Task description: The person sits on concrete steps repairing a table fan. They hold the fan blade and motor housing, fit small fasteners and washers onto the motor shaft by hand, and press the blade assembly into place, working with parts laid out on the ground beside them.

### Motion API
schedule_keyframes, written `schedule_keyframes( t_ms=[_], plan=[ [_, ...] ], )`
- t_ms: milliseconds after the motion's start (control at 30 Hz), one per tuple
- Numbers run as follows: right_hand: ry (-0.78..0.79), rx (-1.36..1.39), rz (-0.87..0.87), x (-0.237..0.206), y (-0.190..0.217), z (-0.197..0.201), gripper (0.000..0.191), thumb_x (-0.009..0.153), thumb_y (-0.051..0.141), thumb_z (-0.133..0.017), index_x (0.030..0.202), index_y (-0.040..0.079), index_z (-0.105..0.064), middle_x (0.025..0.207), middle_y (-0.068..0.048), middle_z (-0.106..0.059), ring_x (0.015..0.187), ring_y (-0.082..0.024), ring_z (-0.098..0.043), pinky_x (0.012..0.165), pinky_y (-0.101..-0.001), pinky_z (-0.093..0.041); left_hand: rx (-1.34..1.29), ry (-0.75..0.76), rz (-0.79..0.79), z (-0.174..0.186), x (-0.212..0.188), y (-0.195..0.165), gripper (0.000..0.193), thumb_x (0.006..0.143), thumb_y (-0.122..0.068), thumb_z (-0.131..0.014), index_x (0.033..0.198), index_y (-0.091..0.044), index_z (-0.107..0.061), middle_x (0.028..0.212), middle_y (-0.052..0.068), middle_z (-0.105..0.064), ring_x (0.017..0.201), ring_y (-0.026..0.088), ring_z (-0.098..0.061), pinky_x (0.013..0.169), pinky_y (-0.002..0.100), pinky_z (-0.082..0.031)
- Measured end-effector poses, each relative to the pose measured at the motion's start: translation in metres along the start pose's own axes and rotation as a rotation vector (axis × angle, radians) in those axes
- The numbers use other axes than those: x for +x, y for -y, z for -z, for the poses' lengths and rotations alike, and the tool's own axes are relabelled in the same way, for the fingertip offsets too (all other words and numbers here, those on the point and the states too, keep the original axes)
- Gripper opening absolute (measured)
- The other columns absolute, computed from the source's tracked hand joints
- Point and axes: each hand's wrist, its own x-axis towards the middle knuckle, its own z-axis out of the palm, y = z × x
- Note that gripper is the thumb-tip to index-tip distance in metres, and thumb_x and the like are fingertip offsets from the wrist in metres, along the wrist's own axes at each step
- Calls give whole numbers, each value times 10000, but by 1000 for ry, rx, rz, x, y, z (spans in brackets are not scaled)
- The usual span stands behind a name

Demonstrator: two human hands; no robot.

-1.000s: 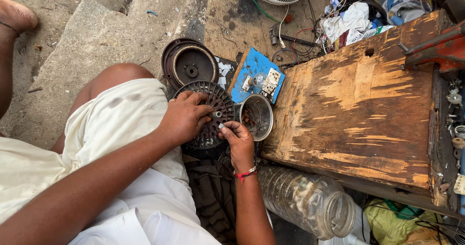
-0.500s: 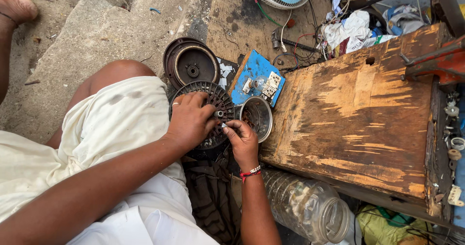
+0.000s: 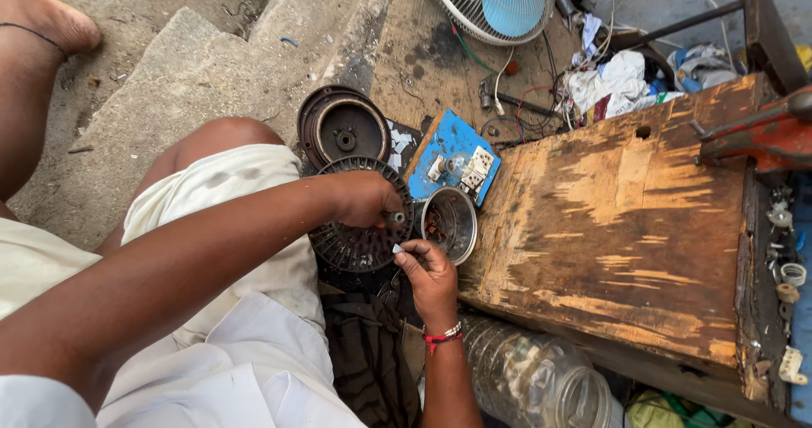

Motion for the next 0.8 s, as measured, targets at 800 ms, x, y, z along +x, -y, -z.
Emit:
schedule_keyframes(
  t_ms=[800],
  plan=[
    [260,-838,417,93,128,-78,155,846,186,-773,946,70,-754,941,-61,-755,924,-240,-704,867,-395,-531,55,-664,373,-6,-119,-12,454,742,-148,-800,1179,-86,-695,1123,107,-665,1077,334,-622,910,447,-505]
  ],
)
